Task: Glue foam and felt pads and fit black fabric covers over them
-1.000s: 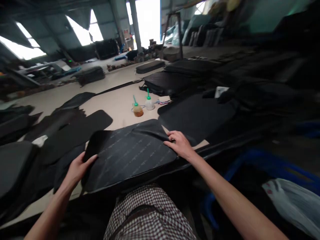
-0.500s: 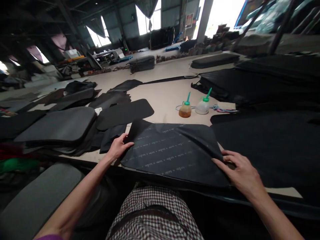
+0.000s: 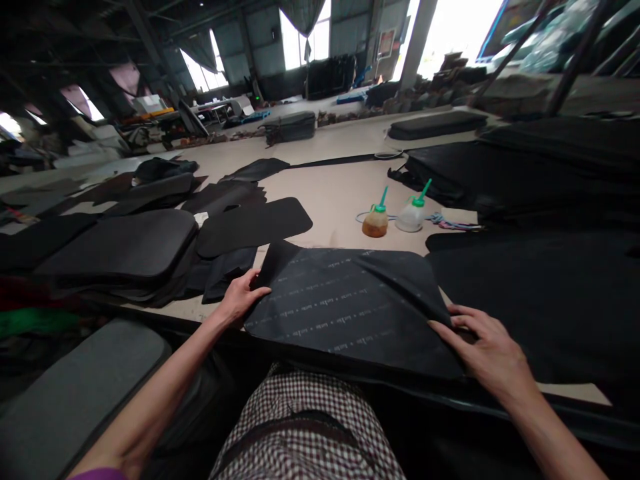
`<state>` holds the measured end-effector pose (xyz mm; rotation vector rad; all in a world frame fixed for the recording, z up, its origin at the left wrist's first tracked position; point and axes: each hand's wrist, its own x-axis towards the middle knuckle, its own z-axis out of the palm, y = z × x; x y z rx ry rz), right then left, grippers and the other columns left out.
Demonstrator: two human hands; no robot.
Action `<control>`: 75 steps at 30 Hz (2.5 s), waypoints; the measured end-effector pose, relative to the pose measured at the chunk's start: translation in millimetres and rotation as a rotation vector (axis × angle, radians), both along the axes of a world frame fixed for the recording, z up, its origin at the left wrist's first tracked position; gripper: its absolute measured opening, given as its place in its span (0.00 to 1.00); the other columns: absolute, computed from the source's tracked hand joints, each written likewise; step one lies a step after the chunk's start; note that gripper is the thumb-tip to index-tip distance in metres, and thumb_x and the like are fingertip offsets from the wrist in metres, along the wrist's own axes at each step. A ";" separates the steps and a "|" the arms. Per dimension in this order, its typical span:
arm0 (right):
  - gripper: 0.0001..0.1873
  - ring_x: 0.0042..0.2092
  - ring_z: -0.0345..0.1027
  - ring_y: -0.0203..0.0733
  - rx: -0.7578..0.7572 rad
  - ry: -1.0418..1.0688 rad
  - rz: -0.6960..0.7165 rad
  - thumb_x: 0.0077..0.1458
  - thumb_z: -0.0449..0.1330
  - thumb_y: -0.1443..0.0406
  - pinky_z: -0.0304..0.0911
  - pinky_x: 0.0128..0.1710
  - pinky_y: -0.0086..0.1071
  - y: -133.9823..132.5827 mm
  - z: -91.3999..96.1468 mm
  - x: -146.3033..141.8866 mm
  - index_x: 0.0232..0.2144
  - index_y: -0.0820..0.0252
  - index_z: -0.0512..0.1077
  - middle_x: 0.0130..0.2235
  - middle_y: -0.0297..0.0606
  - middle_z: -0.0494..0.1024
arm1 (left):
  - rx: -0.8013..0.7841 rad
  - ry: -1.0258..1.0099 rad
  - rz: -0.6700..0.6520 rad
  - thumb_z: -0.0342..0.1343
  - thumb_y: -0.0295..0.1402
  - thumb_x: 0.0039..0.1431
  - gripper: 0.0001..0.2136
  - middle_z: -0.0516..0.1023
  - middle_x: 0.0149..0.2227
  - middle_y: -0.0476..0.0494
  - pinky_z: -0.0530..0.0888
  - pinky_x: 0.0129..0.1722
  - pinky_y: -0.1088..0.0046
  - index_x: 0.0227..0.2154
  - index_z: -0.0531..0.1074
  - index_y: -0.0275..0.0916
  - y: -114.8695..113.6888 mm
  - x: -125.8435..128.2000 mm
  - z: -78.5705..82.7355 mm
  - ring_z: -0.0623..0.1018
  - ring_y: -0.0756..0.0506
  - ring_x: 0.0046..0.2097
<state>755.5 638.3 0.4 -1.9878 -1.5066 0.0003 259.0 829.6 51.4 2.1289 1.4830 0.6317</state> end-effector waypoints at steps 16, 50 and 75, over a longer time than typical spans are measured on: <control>0.27 0.50 0.70 0.54 0.050 -0.045 0.014 0.52 0.56 0.37 0.66 0.49 0.47 1.3 13.3 -10.7 0.33 0.52 0.69 0.49 0.46 0.76 | 0.084 0.024 0.007 0.62 0.43 0.57 0.29 0.75 0.52 0.42 0.73 0.49 0.66 0.60 0.63 0.46 -3.0 3.8 -10.0 0.76 0.42 0.50; 0.39 0.70 0.44 0.49 -0.214 -0.499 0.238 0.66 0.39 0.44 0.40 0.67 0.51 123.2 27.6 -59.8 0.67 0.63 0.55 0.69 0.47 0.52 | 0.282 0.505 -0.488 0.35 0.57 0.65 0.36 0.47 0.72 0.39 0.50 0.68 0.54 0.69 0.49 0.41 49.4 136.1 -16.1 0.49 0.41 0.71; 0.38 0.70 0.42 0.48 -0.279 -0.489 0.278 0.67 0.43 0.46 0.40 0.68 0.51 52.4 40.7 -121.3 0.68 0.64 0.52 0.70 0.48 0.51 | 0.367 0.491 -0.396 0.39 0.56 0.65 0.36 0.51 0.70 0.35 0.56 0.66 0.54 0.67 0.53 0.34 -51.7 100.0 -17.3 0.54 0.39 0.70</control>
